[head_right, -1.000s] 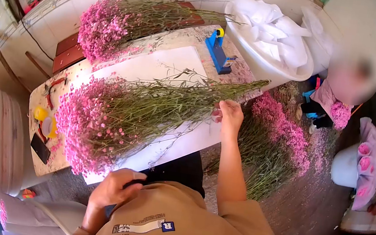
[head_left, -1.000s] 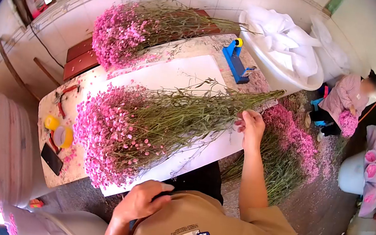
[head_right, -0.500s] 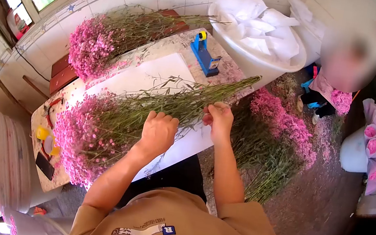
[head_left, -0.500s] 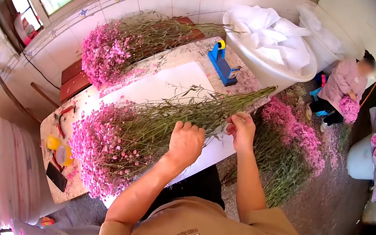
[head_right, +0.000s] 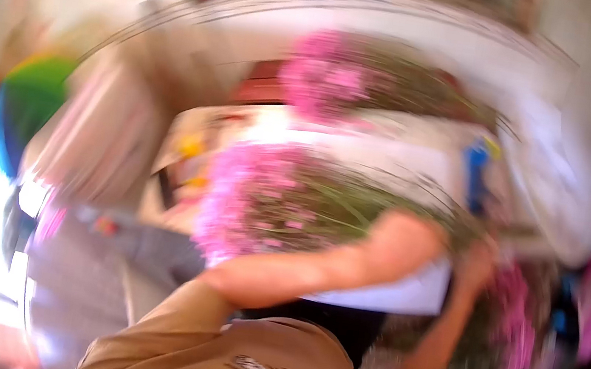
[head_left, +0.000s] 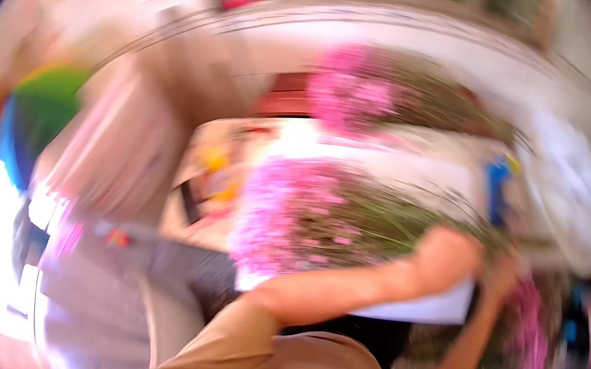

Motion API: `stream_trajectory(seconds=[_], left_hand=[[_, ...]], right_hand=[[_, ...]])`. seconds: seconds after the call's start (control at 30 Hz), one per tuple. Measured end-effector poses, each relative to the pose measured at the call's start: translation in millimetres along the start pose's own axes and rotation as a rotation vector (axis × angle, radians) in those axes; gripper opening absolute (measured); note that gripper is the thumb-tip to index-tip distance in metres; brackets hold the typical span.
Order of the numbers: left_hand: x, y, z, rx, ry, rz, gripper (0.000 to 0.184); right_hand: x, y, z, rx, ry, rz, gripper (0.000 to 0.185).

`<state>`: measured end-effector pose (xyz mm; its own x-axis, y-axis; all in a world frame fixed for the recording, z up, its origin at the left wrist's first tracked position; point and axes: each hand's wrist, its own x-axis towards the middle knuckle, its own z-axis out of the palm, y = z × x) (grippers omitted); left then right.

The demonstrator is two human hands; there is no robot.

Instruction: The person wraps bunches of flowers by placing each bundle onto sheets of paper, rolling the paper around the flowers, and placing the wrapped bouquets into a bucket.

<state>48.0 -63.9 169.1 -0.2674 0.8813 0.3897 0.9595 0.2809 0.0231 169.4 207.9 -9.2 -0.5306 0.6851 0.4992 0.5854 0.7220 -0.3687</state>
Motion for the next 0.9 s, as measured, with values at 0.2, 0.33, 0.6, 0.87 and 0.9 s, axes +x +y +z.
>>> stream_trajectory(seconds=[0.2, 0.33, 0.6, 0.87, 0.9], left_hand=[[1, 1, 16, -0.125, 0.108, 0.009, 0.011], [0, 23, 54, -0.056, 0.030, 0.028, 0.014], [-17, -26, -5, -0.149, -0.097, -0.025, 0.008], [-88, -172, -269, -0.741, 0.677, -0.545, 0.023], [-106, -201, -293, -0.633, 0.800, -0.557, 0.026]], right_hand=[[52, 88, 43, 0.233, 0.203, -0.306, 0.044], [48, 21, 31, 0.021, -0.199, -0.029, 0.049], [30, 57, 97, 0.130, -0.101, -0.026, 0.036], [29, 24, 67, -0.183, -0.254, -0.032, 0.048], [27, 24, 69, -0.151, -0.240, -0.025, 0.047]])
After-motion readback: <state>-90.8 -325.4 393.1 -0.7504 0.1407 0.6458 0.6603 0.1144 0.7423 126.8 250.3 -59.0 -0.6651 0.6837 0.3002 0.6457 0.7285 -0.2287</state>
